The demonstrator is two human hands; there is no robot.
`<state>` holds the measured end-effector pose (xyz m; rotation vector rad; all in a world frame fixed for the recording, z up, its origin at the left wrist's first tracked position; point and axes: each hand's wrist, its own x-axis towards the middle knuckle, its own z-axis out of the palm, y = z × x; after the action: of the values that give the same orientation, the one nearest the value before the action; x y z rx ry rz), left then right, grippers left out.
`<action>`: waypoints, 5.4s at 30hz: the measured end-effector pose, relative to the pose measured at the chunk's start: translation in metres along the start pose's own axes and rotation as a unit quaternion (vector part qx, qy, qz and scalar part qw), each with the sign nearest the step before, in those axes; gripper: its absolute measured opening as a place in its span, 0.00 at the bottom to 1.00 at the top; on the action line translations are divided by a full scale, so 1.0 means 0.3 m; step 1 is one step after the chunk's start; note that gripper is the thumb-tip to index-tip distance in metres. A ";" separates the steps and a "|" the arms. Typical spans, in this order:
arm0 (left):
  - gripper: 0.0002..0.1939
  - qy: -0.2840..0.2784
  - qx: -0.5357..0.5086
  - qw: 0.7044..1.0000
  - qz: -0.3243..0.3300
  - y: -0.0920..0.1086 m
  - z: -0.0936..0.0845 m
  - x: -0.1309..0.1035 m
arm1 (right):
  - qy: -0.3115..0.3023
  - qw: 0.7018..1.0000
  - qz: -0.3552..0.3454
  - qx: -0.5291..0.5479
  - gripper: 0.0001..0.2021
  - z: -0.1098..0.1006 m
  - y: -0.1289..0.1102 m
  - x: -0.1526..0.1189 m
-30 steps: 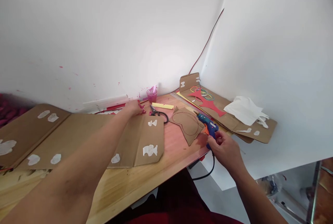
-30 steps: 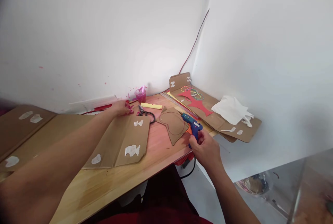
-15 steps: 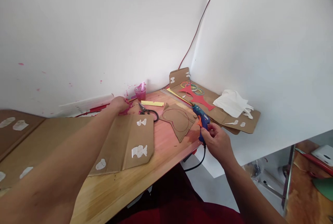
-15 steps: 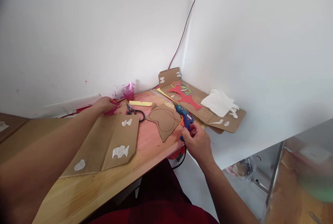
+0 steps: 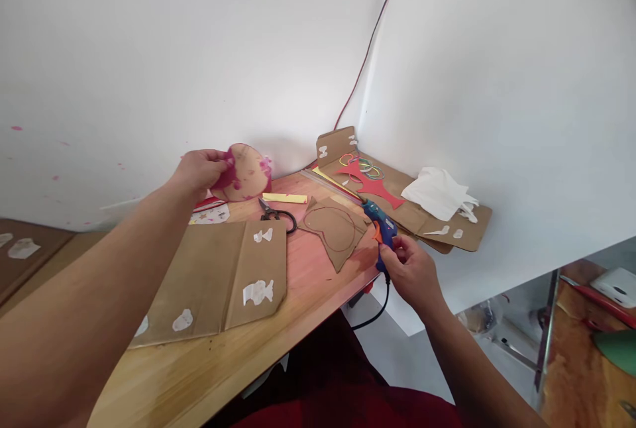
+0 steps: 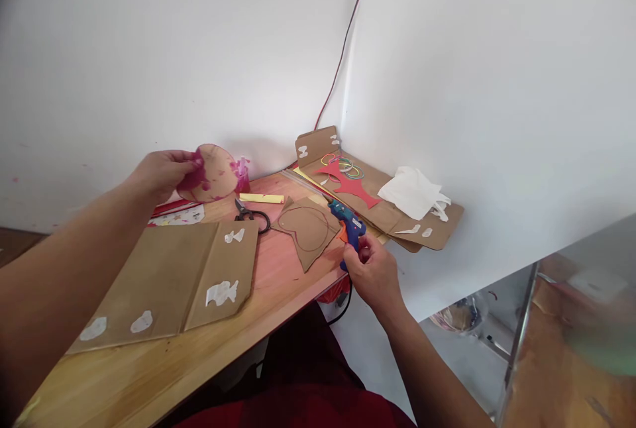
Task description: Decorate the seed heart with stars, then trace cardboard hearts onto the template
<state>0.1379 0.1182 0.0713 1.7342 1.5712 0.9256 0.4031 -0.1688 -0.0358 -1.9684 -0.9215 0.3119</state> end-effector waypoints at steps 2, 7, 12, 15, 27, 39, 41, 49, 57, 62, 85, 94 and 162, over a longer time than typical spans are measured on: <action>0.16 -0.075 -0.049 0.996 -0.005 0.018 0.058 -0.038 | 0.001 1.000 0.001 0.003 0.13 0.001 0.003 0.001; 0.15 -0.241 -0.090 0.966 -0.009 0.023 0.234 -0.137 | 0.001 1.000 0.001 0.001 0.13 -0.006 0.008 -0.004; 0.12 -0.282 -0.054 0.958 0.008 0.006 0.386 -0.179 | 0.002 1.000 0.004 0.022 0.12 -0.021 0.017 -0.007; 0.15 -0.272 -0.016 0.962 0.007 0.013 0.450 -0.182 | -0.005 0.998 0.010 0.061 0.12 -0.020 0.018 -0.004; 0.12 -0.285 -0.011 0.957 -0.051 0.039 0.512 -0.198 | -0.066 0.987 0.006 0.146 0.14 0.039 -0.014 0.004; 0.10 -0.277 -0.079 0.957 -0.028 0.105 0.302 -0.198 | -0.095 0.962 0.032 0.255 0.16 0.027 0.022 -0.012; 0.12 -0.278 -0.062 0.958 -0.046 0.081 0.177 -0.170 | -0.085 0.963 0.041 0.252 0.16 0.008 0.030 -0.010; 0.04 -0.053 0.214 0.971 -0.096 -0.026 -0.095 -0.103 | -0.034 0.982 0.050 0.179 0.15 -0.042 0.056 0.012; 0.08 -0.221 0.095 0.969 0.054 0.086 0.261 -0.224 | -0.001 0.998 0.009 0.054 0.13 -0.036 0.028 0.006; 0.09 -0.266 -0.003 0.964 0.021 0.086 0.553 -0.279 | 0.004 1.000 -0.002 -0.030 0.13 -0.014 -0.006 0.014; 0.45 -0.249 -0.078 0.957 0.128 -0.091 0.528 -0.301 | -0.060 0.951 -0.046 -0.300 0.11 0.091 -0.081 0.079; 0.42 -0.255 -0.131 0.952 0.109 -0.068 0.436 -0.323 | -0.073 0.942 -0.032 -0.327 0.14 0.105 -0.102 0.098; 0.18 0.014 -0.604 0.790 -0.102 -0.532 -0.316 -0.425 | -0.271 0.868 -0.198 -0.365 0.22 0.629 -0.537 0.267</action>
<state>-0.0366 0.0069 -0.0177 0.6027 0.7424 1.3847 0.2784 0.0567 0.0034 -2.3183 -2.0131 0.3074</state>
